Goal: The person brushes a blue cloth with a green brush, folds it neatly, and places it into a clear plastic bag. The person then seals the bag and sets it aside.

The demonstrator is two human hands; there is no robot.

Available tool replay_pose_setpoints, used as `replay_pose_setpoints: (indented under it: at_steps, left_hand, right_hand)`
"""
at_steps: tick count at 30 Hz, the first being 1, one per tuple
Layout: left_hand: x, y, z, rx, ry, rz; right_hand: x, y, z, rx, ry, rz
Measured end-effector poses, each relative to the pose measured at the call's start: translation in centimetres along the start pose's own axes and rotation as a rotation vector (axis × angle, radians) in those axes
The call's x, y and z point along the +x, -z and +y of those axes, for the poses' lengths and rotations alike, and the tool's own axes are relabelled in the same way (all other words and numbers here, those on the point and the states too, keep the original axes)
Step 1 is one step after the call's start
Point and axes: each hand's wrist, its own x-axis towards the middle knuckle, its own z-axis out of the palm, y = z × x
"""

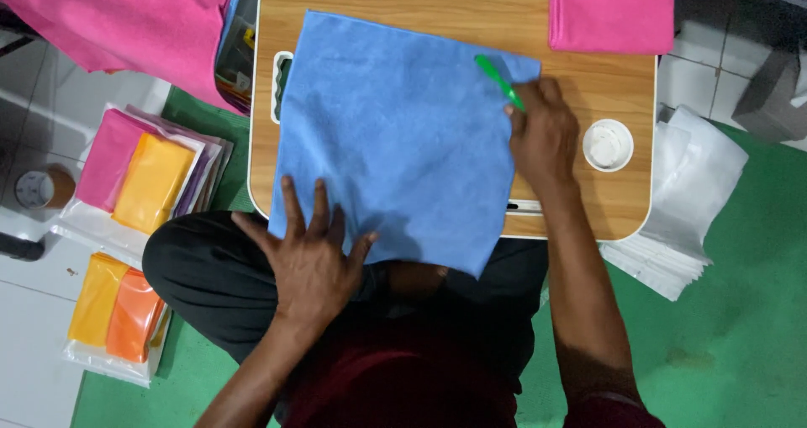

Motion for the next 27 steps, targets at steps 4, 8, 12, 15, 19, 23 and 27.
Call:
replay_pose_setpoints:
  at_steps: [4, 8, 12, 15, 19, 23, 27]
  left_hand:
    - [7.2, -2.6, -2.5, -0.131, 0.025, -0.111]
    - [13.7, -10.0, -8.1, -0.137, -0.138, -0.145]
    - [16.6, -11.5, -10.6, -0.182, -0.227, -0.233]
    - [17.3, -10.7, -11.2, -0.201, -0.23, -0.181]
    - [18.4, -12.2, -12.6, -0.181, -0.186, -0.135]
    - [19.1, -12.3, -12.9, -0.255, -0.122, -0.14]
    - [19.3, -12.1, -12.6, -0.215, -0.101, -0.199]
  right_hand:
    - [1.8, -0.1, -0.9, 0.079, -0.051, 0.132]
    - [2.5, -1.2, -3.1, -0.046, -0.249, 0.073]
    - [4.3, -3.1, -2.4, -0.112, -0.148, 0.077]
    - [7.2, -4.4, -0.3, -0.143, -0.071, 0.023]
    - [9.3, -3.9, -2.2, -0.084, -0.019, 0.134]
    - [9.2, -5.9, -7.6, 0.118, -0.082, 0.132]
    - [9.4, -10.7, -12.6, 0.324, -0.008, 0.09]
